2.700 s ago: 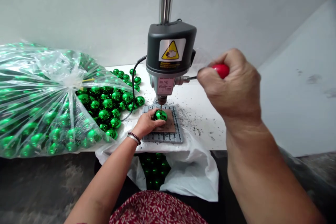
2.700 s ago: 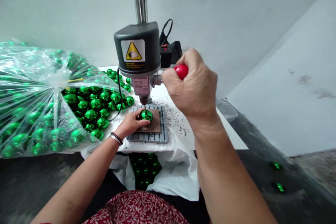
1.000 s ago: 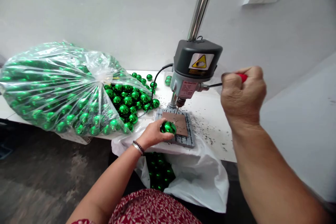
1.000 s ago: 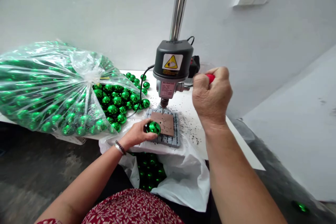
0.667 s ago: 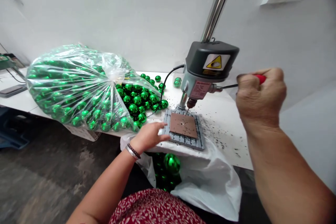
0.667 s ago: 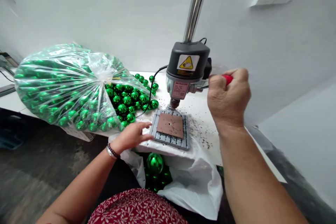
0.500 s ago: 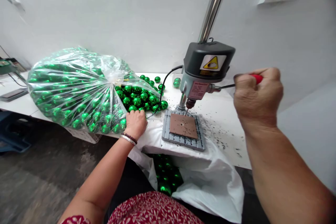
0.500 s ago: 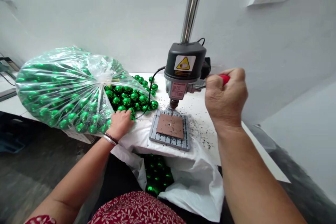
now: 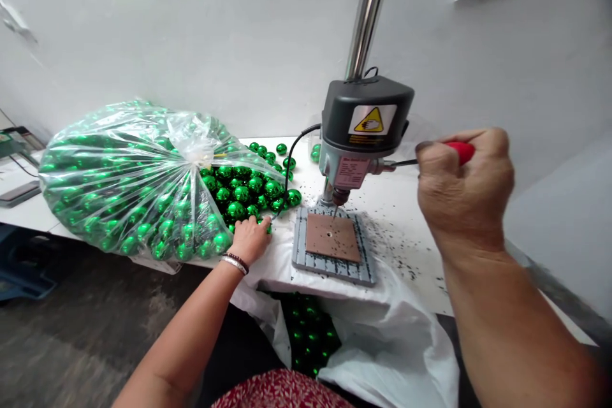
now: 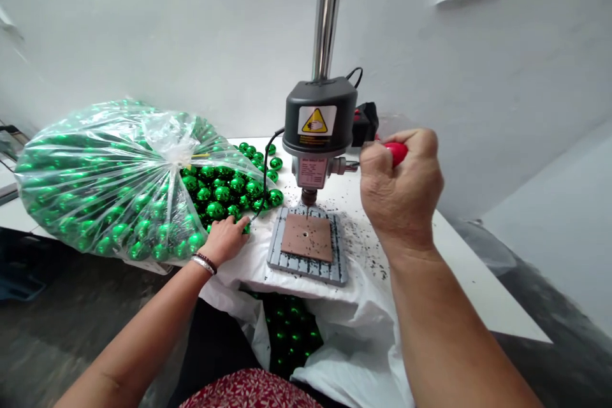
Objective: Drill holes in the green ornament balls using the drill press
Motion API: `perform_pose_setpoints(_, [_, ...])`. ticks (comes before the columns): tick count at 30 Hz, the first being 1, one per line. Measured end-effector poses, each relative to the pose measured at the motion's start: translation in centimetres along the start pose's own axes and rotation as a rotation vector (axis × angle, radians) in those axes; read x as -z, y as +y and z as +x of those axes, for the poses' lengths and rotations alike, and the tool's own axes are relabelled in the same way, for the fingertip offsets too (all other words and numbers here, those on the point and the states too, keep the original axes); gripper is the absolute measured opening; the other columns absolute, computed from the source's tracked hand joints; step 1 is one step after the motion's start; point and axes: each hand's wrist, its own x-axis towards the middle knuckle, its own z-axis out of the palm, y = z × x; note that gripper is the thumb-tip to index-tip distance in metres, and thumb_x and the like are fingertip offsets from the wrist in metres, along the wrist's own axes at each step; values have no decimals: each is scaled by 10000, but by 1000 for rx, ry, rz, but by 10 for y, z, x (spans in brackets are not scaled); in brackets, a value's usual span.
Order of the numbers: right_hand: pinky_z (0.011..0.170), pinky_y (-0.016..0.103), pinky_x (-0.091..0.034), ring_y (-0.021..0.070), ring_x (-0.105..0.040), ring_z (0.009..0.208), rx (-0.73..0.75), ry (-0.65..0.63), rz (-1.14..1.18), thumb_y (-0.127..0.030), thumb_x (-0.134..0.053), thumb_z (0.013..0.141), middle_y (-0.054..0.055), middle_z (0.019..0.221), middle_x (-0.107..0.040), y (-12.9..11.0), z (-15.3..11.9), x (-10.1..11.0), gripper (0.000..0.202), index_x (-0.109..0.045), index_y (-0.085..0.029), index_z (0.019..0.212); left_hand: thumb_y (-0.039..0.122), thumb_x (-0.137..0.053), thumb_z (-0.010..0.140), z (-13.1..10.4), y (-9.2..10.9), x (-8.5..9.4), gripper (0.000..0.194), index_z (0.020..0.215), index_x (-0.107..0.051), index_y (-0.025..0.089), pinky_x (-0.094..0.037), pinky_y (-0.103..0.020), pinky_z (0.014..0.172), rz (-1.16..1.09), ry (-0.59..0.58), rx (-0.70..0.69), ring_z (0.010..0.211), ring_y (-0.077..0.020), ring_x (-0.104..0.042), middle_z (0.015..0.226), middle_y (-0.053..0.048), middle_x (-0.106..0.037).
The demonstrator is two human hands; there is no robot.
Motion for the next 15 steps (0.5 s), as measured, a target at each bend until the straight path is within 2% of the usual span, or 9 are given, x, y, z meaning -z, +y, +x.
perform_pose_setpoints(3, [697, 277, -377, 73, -417, 652, 23, 30, 15, -219, -565, 769, -27, 730, -497, 0, -2, 0, 118, -461, -179, 810, 244, -637, 818, 1, 2, 7, 608, 1413, -519, 188, -462, -446, 977, -272, 82, -25, 1149, -325, -619, 1350, -196, -562])
perform_pose_setpoints(5, [678, 269, -375, 68, -403, 637, 38, 43, 53, -215, -575, 763, -29, 721, -503, 1, -2, -1, 124, -462, -177, 797, 269, -716, 753, 0, 6, 11, 643, 1365, -543, 174, -477, -389, 980, -575, 150, -30, 1157, -290, -604, 1314, -160, -578])
perform_pose_setpoints(6, [668, 265, -374, 65, -397, 628, 45, 45, 71, -215, -578, 762, -32, 716, -503, 2, -2, -1, 124, -464, -177, 796, 299, -737, 738, -1, 9, 12, 618, 1319, -565, 177, -495, -363, 945, -771, 144, -20, 1112, -264, -614, 1244, -130, -610])
perform_pose_setpoints(8, [656, 259, -375, 61, -393, 617, 58, 50, 87, -209, -579, 760, -37, 706, -502, 4, -1, -2, 122, -467, -175, 795, 398, -744, 736, -3, 16, 10, 528, 1199, -593, 195, -519, -308, 794, -1228, 35, 22, 927, -196, -634, 1065, -68, -650])
perform_pose_setpoints(11, [656, 262, -387, 59, -403, 610, 75, 51, 91, -216, -583, 765, -36, 710, -509, 6, -1, -3, 122, -478, -171, 809, 561, -718, 748, -6, 27, 1, 479, 1036, -577, 204, -434, -222, 578, -1817, -199, 88, 702, -115, -581, 929, -35, -645])
perform_pose_setpoints(13, [656, 264, -394, 59, -408, 609, 89, 46, 96, -224, -580, 770, -38, 710, -508, 7, -1, -3, 127, -476, -171, 817, 588, -717, 757, -7, 34, -6, 484, 1020, -558, 214, -370, -191, 525, -2012, -286, 129, 697, -110, -592, 936, -39, -650])
perform_pose_setpoints(15, [661, 259, -400, 61, -417, 628, 110, 42, 108, -228, -572, 778, -37, 715, -503, 7, -2, -3, 125, -468, -172, 818, 577, -696, 795, -6, 40, -10, 477, 1104, -538, 249, -362, -184, 527, -2087, -305, 162, 762, -133, -634, 975, -38, -657])
